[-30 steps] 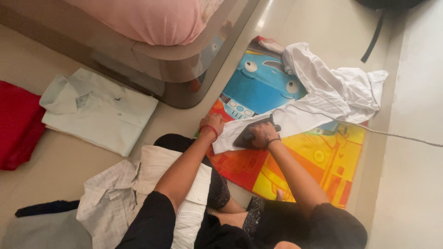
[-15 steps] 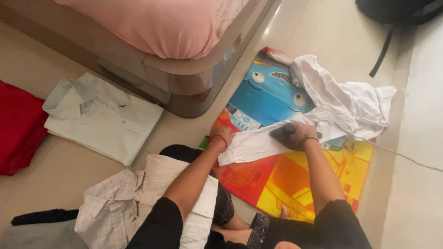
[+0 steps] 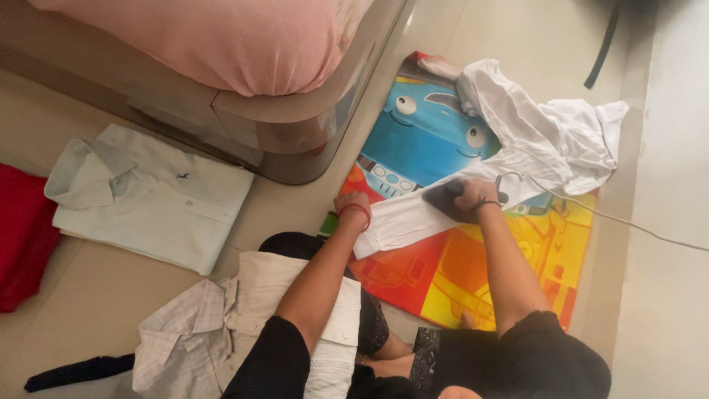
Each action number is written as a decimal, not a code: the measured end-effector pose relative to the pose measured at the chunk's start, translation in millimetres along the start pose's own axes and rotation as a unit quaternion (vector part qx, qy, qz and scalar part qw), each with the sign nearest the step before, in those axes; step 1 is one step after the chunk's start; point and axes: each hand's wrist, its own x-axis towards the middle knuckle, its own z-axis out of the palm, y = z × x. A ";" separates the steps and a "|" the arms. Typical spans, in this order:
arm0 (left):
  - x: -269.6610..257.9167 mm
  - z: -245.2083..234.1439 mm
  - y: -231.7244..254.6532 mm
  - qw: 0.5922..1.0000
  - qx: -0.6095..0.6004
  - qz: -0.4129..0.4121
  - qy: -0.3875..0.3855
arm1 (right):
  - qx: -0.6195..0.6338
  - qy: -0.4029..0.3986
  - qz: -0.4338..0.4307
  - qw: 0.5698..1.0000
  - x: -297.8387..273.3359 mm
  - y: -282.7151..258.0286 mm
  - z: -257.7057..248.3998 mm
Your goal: The person irons a white shirt on a mat on the floor using a hand iron.
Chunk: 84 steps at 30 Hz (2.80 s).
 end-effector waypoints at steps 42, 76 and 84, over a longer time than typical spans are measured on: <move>-6.9 -24.7 0.3 0.998 -0.023 -0.008 -0.060 | 0.104 0.008 0.078 0.991 -50.2 -82.5 -57.3; -11.3 -32.6 -1.1 0.996 -0.050 -0.027 -0.068 | 0.076 0.012 0.016 0.997 -57.7 -134.0 -43.5; -6.2 -27.3 -1.0 0.995 -0.046 -0.039 -0.081 | 0.092 0.029 0.062 0.993 -52.7 -140.4 -41.0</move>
